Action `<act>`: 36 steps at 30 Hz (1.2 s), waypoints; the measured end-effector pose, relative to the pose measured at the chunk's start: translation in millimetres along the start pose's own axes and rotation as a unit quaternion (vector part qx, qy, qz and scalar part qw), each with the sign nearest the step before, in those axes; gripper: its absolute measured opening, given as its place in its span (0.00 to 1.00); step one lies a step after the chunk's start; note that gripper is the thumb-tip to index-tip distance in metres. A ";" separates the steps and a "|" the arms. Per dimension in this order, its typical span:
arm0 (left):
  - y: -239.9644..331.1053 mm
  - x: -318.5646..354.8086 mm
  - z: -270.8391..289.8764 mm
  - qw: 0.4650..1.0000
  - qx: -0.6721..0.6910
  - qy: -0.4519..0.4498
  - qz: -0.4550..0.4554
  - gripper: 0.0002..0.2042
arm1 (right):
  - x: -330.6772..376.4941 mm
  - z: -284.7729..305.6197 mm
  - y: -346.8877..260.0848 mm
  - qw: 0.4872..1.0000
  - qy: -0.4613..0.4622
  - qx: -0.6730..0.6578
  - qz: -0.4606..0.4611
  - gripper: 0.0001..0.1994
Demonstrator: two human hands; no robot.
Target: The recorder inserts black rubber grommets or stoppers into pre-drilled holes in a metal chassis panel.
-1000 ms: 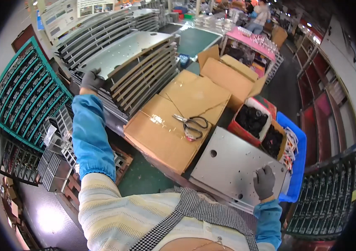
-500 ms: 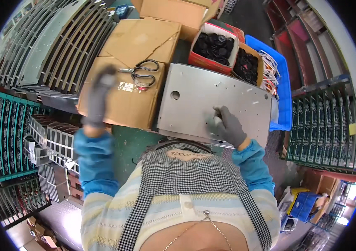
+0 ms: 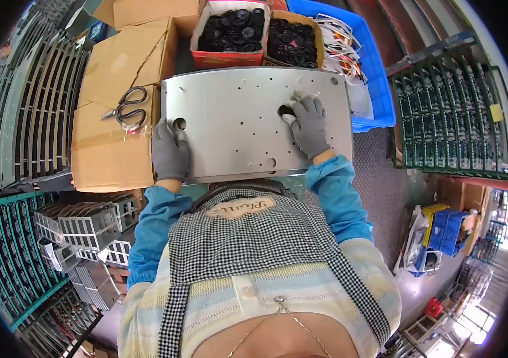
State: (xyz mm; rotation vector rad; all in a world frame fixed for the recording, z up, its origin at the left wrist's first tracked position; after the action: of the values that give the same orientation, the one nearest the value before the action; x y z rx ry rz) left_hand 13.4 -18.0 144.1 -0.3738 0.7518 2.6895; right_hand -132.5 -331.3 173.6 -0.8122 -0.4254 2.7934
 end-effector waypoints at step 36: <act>2.1 0.3 -6.2 0.997 -0.037 -0.070 0.003 0.19 | 75.8 -1.7 -63.4 0.985 -0.114 -0.080 0.102 0.11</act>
State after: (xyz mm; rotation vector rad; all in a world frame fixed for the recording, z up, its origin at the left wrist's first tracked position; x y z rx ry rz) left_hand 13.4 -22.9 139.9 -0.1980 0.6154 2.7213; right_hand -187.3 -251.1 155.9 -0.5964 -0.6468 3.0914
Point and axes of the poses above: each hand's wrist, its own x-axis away from the middle knuckle, its own z-axis out of the back of the hand, y = z × x, the point moved 8 cm from there along -x, towards the middle knuckle, and after that the axes turned 6 degrees about y, right-handed, at the moved point
